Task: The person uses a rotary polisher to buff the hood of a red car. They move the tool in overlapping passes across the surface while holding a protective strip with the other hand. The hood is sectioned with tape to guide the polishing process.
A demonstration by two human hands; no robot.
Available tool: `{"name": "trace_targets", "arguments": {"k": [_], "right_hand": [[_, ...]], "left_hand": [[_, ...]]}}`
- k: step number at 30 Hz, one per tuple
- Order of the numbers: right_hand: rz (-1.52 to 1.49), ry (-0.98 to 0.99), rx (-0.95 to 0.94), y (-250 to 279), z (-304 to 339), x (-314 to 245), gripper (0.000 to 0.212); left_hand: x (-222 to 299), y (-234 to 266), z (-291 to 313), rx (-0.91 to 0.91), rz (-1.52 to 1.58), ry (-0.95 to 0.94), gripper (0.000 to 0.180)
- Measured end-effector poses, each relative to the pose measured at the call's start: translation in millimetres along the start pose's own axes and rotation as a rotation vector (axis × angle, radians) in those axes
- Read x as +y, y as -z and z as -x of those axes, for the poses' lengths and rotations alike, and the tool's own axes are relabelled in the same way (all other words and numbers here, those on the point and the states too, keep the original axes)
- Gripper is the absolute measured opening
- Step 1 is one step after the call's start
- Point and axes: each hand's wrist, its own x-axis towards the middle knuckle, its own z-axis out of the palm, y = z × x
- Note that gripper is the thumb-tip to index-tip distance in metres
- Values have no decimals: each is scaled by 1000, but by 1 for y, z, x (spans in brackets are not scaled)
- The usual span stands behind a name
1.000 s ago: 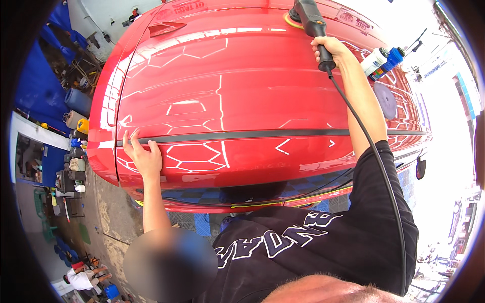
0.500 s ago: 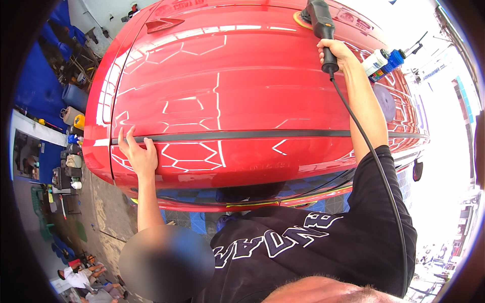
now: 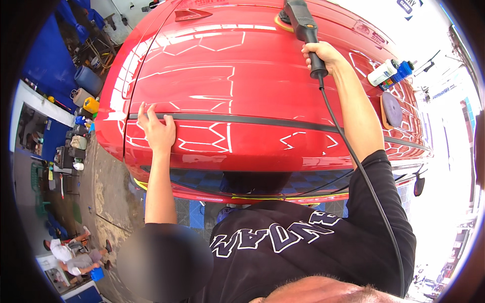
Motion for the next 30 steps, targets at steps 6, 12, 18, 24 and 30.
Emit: {"name": "trace_targets", "arguments": {"k": [6,12,18,24,30], "right_hand": [[11,-5,-78,-38,32,4,23],[105,4,-162,-63,87,15,22],[60,-42,-117,-89,124,31,31],[88,-63,-86,-108,144,36,27],[127,-66,-79,-119,143,31,27]], "left_hand": [[-5,1,4,18,32,23,49],[-3,1,8,31,17,2,47],[-6,3,9,34,5,-3,46],[-7,0,9,44,20,-14,46],[-10,-1,10,34,44,-1,47]]}}
